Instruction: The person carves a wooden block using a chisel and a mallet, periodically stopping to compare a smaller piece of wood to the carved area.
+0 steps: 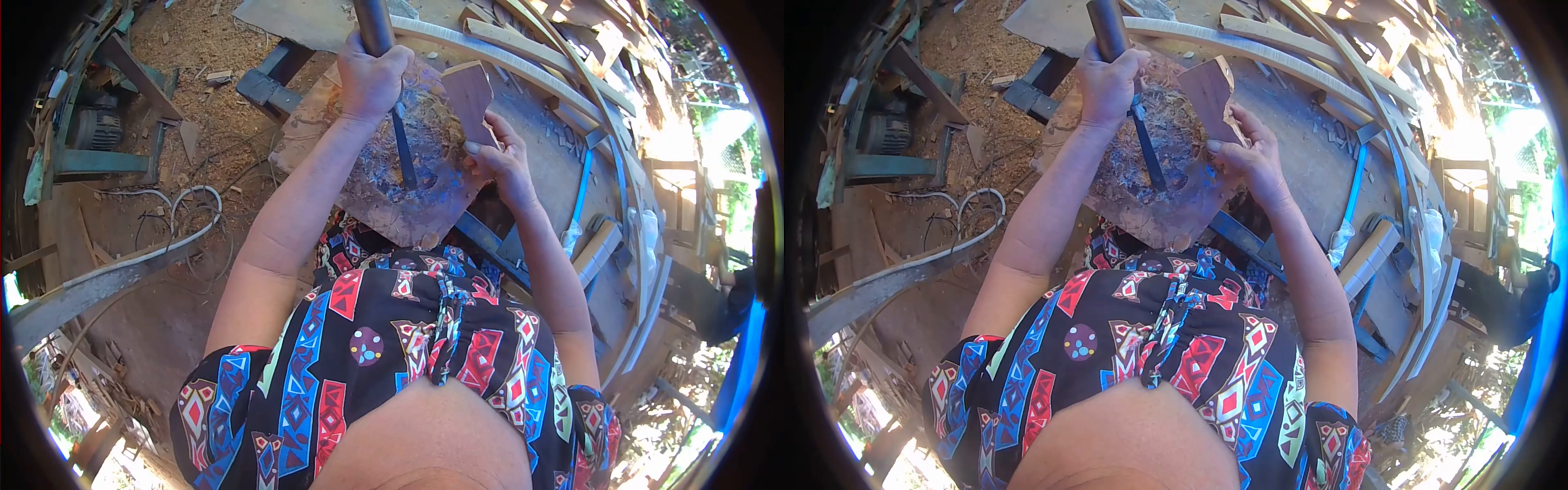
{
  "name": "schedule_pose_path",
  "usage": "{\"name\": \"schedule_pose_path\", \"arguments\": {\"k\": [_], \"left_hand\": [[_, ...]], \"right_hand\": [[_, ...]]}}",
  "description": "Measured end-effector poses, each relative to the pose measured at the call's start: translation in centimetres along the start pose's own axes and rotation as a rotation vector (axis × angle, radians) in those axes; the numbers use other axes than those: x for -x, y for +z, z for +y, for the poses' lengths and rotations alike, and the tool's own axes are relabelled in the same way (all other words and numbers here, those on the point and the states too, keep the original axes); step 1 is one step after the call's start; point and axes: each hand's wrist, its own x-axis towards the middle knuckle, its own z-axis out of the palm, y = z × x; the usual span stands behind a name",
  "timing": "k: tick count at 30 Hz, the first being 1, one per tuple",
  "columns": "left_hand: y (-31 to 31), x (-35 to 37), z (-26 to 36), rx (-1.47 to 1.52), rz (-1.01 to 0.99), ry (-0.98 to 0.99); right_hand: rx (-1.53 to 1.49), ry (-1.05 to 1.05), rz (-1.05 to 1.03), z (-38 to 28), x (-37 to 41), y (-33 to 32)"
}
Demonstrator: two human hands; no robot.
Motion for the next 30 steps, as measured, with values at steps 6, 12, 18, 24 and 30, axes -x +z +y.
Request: {"name": "schedule_pose_path", "arguments": {"k": [6, 12, 18, 24, 30], "left_hand": [[0.4, 0.3, 1.1, 0.049, 0.039, -0.043], [0.0, -0.2, 0.3, -0.001, 0.005, -0.036], [-0.1, -0.1, 0.1, -0.025, -0.022, -0.039], [-0.3, -0.6, -1.7, -0.054, 0.014, -0.027], [-0.1, -0.7, -2.2, -0.092, 0.049, -0.004]], "right_hand": [[-0.007, 0.001, -0.005, 0.0, 0.0, 0.0], [-0.011, -0.005, -0.007, 0.0, 0.0, -0.1], [0.004, -0.004, -0.015, -0.1, 0.0, -0.1], [-0.013, 0.097, -0.041, -0.5, -0.2, -0.3], [0.137, 0.117, -0.033, -6.2, -3.6, 0.5]]}}
